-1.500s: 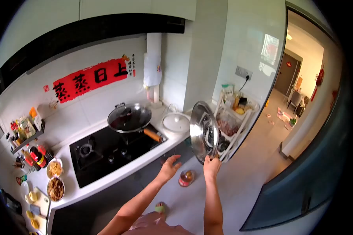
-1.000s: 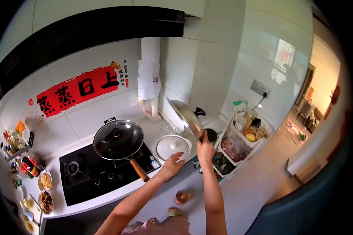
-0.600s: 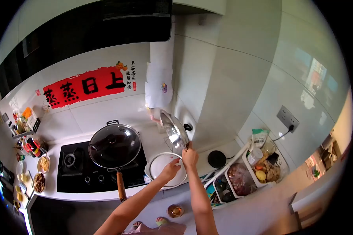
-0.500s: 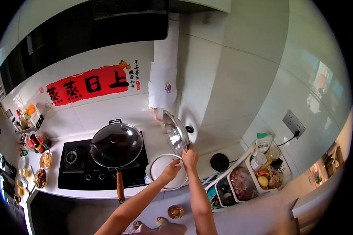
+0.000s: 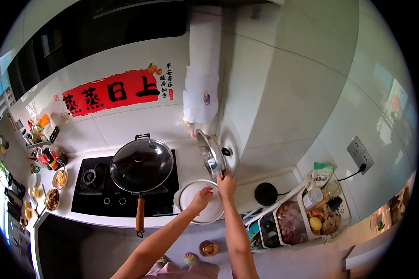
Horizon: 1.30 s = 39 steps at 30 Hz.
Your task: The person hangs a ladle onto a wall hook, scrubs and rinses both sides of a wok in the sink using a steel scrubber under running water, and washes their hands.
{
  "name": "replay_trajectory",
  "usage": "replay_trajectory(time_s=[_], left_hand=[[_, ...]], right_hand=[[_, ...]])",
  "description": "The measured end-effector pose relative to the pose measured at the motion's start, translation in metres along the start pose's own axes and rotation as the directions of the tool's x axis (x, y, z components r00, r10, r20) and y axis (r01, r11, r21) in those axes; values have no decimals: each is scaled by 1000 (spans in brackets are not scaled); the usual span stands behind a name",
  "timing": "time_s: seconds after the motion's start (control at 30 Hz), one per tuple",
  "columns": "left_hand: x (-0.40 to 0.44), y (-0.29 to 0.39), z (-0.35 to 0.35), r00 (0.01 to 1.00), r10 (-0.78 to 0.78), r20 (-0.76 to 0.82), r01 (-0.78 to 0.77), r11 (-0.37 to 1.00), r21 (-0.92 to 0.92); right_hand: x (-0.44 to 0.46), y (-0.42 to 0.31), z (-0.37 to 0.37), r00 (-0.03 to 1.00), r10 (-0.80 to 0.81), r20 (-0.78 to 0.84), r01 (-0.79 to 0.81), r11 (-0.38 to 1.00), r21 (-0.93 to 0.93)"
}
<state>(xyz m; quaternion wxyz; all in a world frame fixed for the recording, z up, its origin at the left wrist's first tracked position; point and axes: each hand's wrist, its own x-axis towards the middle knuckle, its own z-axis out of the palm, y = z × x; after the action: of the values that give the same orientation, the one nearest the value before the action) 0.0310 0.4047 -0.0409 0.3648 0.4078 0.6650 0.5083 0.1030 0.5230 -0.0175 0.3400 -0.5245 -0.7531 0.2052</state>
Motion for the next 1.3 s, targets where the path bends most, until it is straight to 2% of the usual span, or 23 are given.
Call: replay_trajectory(time_s=[0.07, 0.13, 0.2, 0.27, 0.3, 0.37, 0.4, 0.47, 0.5, 0.53, 0.6, 0.63, 0.77, 0.83, 0.9, 0.93, 0.97, 1.07, 1.1, 1.13, 1.17, 1.3], left_hand=[[-2, 0, 3, 1000, -10, -2, 10, 1000, 1], [-3, -6, 9, 991, 87, -102, -92, 995, -43], [-3, -10, 10, 988, 107, -113, -113, 992, -49], [-7, -13, 12, 984, 125, -126, -133, 989, -57], [-11, -7, 8, 988, 105, -115, -110, 993, -40], [-21, 12, 1, 989, 82, -122, -86, 996, -29], [-27, 24, -3, 986, 73, -148, -78, 997, -26], [-40, 46, -14, 980, 56, -189, -62, 998, -28], [-46, 58, -22, 969, 65, -238, -81, 995, -59], [-52, 61, -29, 955, 68, -288, -98, 991, -89], [-73, 83, -56, 914, 133, -383, -185, 978, -101], [-85, 84, -73, 893, 143, -427, -196, 977, -84], [-162, 80, -163, 785, 112, -609, -247, 958, -143], [-212, 77, -216, 718, 76, -692, -246, 957, -151], [-271, 53, -263, 627, 69, -776, -267, 955, -131], [-299, 34, -289, 566, 92, -819, -288, 953, -92], [-337, 16, -314, 505, 71, -860, -249, 966, -66], [-455, -14, -374, 276, 51, -960, -173, 985, 2], [-491, -30, -394, 192, 23, -981, -90, 996, 6], [-528, -38, -412, 90, 19, -996, -103, 995, 10], [-572, -39, -426, 7, 11, -1000, -58, 998, 10], [-709, -58, -478, -273, -18, -962, 36, 999, -29]], right_hand=[[-2, 6, 4, 1000, -3, -10, 3, 1000, 16], [-6, -1, -3, 1000, 24, 10, -24, 999, 44], [-11, -1, -6, 998, 52, 29, -54, 996, 72], [-16, 3, -3, 989, -91, -116, 91, 996, 2], [-22, 1, -6, 989, -93, -114, 94, 996, 6], [-35, -11, -26, 893, -270, -361, 236, 962, -136], [-40, -21, -33, 893, -278, -355, 247, 960, -130], [-57, -44, -52, 976, -110, -190, 135, 983, 123], [-64, -64, -66, 993, -97, -60, 104, 988, 115], [-73, -79, -68, 993, -110, -44, 114, 986, 118], [-89, -119, -64, 976, -216, 12, 201, 926, 320], [-100, -144, -59, 974, -228, 16, 208, 912, 352], [-167, -237, -27, 913, -376, 159, 238, 807, 540], [-208, -280, 3, 834, -517, 191, 312, 729, 609], [-270, -329, 19, 742, -594, 310, 254, 678, 690], [-299, -350, 38, 676, -659, 330, 278, 642, 714], [-338, -373, 49, 619, -702, 351, 258, 604, 754], [-459, -435, 88, 424, -819, 387, 189, 498, 846], [-495, -461, 95, 321, -843, 432, 175, 501, 847], [-533, -482, 99, 210, -853, 477, 168, 512, 842], [-577, -504, 105, 144, -892, 430, 140, 448, 883], [-724, -574, 117, -149, -901, 407, 7, 410, 912]])
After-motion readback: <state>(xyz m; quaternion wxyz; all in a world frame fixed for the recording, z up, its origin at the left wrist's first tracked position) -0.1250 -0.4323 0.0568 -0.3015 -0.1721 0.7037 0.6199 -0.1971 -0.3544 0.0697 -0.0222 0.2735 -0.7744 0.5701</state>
